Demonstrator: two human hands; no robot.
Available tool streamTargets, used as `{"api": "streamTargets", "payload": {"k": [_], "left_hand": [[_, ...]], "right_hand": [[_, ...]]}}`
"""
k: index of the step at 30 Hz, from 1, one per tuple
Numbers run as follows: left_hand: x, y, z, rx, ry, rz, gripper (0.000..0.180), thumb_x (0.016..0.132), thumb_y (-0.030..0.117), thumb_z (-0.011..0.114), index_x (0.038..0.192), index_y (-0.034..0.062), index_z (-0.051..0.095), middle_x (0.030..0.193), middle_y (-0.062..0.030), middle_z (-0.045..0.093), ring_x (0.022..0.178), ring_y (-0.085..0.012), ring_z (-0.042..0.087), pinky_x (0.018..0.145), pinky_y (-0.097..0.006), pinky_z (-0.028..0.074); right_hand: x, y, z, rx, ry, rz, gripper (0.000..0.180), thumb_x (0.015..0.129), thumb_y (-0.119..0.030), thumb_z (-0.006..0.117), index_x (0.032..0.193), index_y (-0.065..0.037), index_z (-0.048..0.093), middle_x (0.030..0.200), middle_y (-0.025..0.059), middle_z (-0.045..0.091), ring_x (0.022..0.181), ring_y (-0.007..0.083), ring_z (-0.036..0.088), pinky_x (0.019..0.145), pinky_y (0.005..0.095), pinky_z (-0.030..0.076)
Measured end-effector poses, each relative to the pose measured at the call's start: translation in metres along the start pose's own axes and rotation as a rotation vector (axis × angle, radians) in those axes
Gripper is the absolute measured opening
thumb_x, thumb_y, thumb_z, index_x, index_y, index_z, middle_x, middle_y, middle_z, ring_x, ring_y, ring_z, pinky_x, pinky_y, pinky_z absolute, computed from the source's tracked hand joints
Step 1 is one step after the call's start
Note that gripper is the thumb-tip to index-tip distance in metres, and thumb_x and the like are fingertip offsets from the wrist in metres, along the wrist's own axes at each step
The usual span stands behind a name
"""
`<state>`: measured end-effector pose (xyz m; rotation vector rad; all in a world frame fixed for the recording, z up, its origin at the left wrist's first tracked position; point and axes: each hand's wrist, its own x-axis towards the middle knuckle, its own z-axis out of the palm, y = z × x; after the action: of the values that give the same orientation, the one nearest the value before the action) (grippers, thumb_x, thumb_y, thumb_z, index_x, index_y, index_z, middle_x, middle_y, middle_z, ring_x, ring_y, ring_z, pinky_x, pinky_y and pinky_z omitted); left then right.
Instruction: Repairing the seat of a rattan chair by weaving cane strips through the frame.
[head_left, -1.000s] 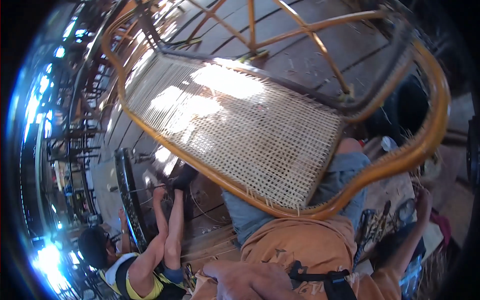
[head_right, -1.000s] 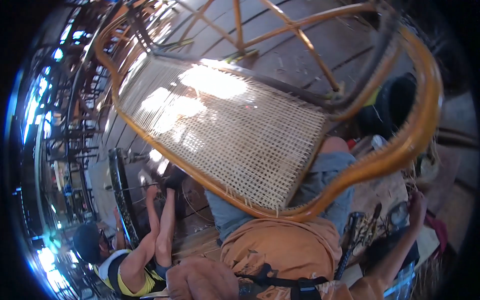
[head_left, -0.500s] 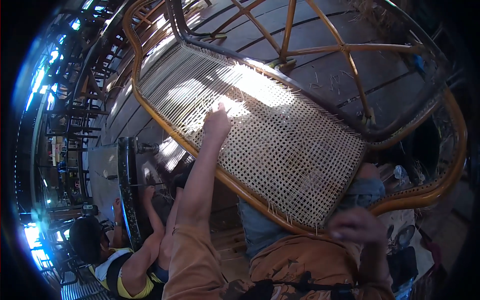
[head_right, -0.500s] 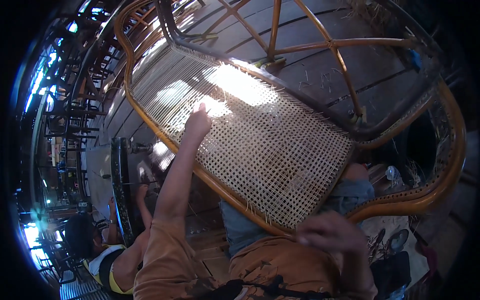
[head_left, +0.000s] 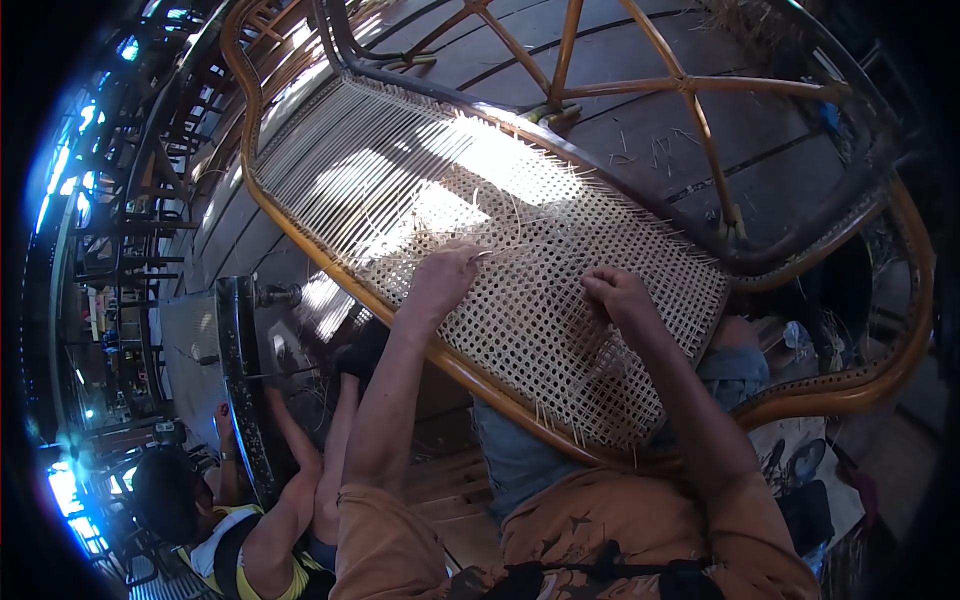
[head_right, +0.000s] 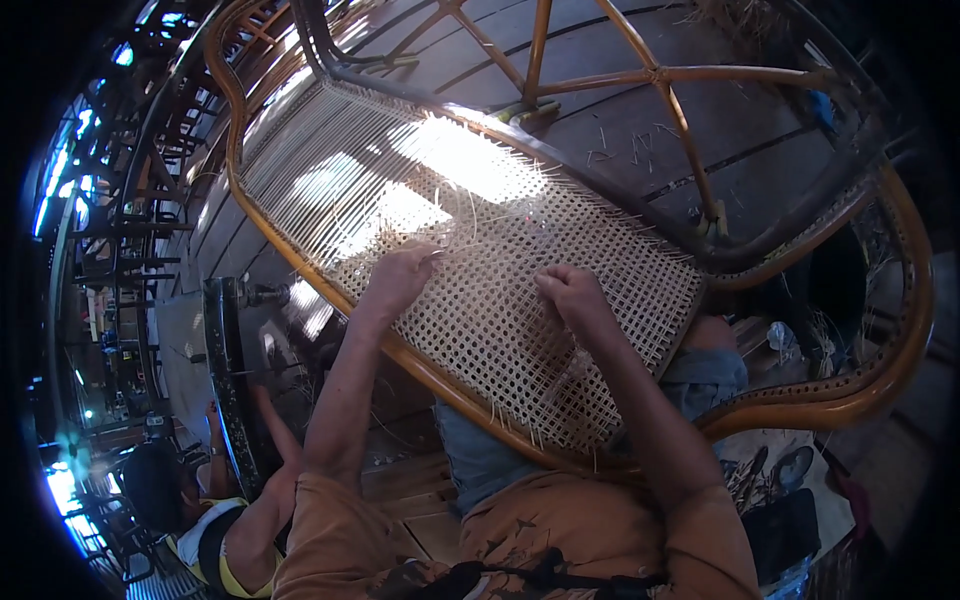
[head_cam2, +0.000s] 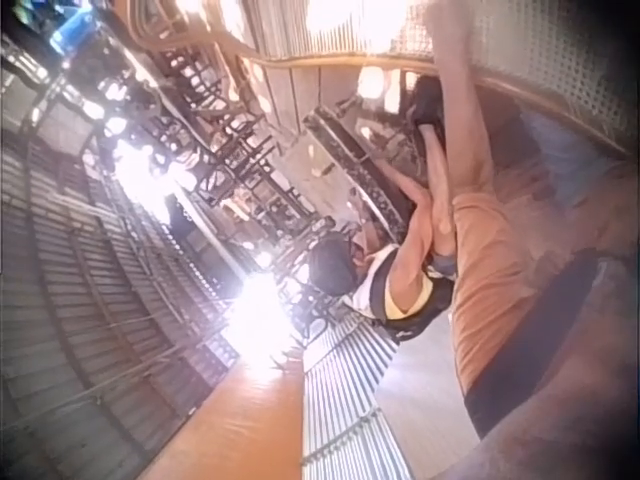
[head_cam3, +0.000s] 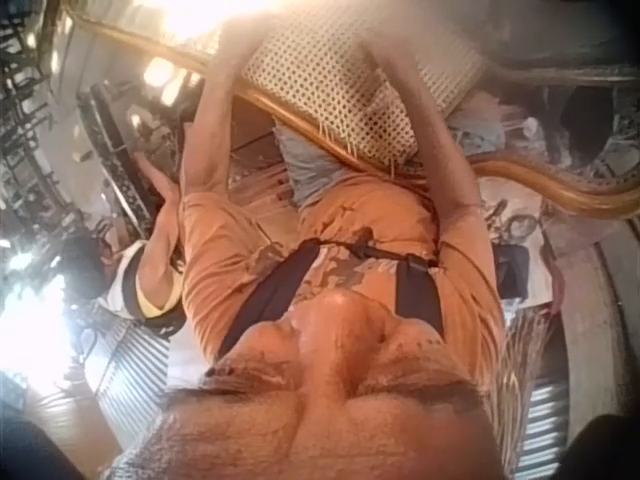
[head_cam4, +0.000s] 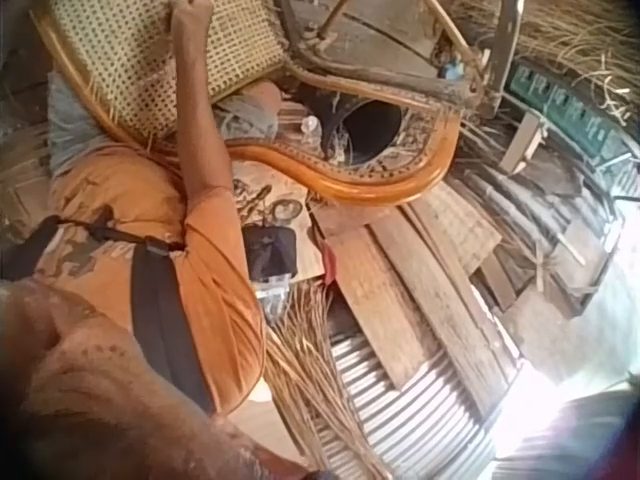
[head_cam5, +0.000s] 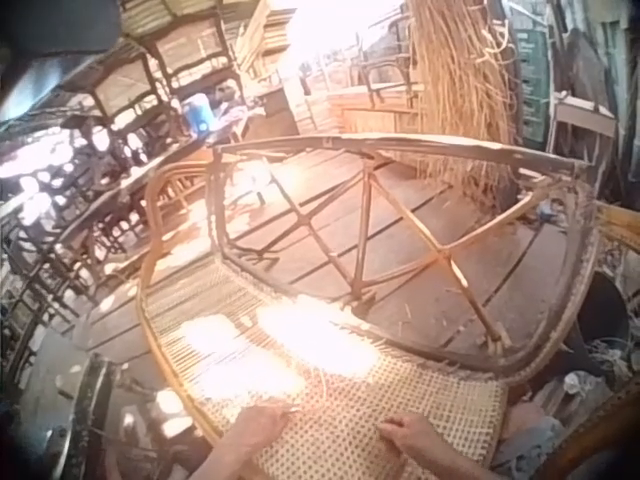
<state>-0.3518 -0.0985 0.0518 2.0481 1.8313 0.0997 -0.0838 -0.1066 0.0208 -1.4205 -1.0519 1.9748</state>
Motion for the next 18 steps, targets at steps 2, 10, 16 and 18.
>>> {"api": "streamTargets", "payload": {"k": [2, 10, 16, 18], "left_hand": [[-0.003, 0.003, -0.004, -0.044, -0.021, -0.004, 0.024, 0.091, 0.023, 0.048, 0.103, 0.0094, 0.064, 0.101, -0.0103, 0.064, 0.088, -0.026, 0.063, 0.083, -0.037, 0.049], [-0.019, 0.008, 0.003, 0.073, -0.114, 0.088, 0.02, 0.09, 0.022, 0.05, 0.1, 0.0125, 0.065, 0.094, -0.0073, 0.063, 0.086, -0.0237, 0.063, 0.078, -0.036, 0.051], [-0.022, 0.012, 0.009, 0.107, -0.085, 0.152, 0.017, 0.087, 0.019, 0.053, 0.097, 0.0143, 0.066, 0.093, -0.0052, 0.062, 0.087, -0.0225, 0.063, 0.077, -0.034, 0.051], [-0.024, 0.012, 0.009, 0.108, -0.078, 0.144, 0.016, 0.087, 0.019, 0.053, 0.096, 0.0141, 0.066, 0.093, -0.0048, 0.062, 0.087, -0.0223, 0.063, 0.077, -0.034, 0.051]], "right_hand": [[0.018, -0.002, 0.004, 0.061, -0.069, 0.026, 0.018, 0.089, -0.016, 0.056, 0.099, -0.001, 0.06, 0.072, 0.0019, 0.058, 0.055, 0.0059, 0.048, 0.048, 0.0214, 0.04], [0.062, -0.009, 0.027, 0.143, -0.011, 0.117, 0.017, 0.089, -0.018, 0.058, 0.096, -0.003, 0.06, 0.062, 0.0017, 0.054, 0.046, 0.006, 0.045, 0.042, 0.0211, 0.038], [0.081, -0.006, 0.049, 0.159, -0.104, 0.128, 0.013, 0.087, -0.017, 0.059, 0.087, -0.003, 0.061, 0.06, 0.0027, 0.053, 0.043, 0.0073, 0.044, 0.038, 0.0221, 0.038], [0.079, -0.004, 0.048, 0.253, -0.057, 0.092, 0.012, 0.086, -0.015, 0.059, 0.086, -0.003, 0.062, 0.064, 0.0041, 0.055, 0.046, 0.0092, 0.047, 0.041, 0.024, 0.04]]}}
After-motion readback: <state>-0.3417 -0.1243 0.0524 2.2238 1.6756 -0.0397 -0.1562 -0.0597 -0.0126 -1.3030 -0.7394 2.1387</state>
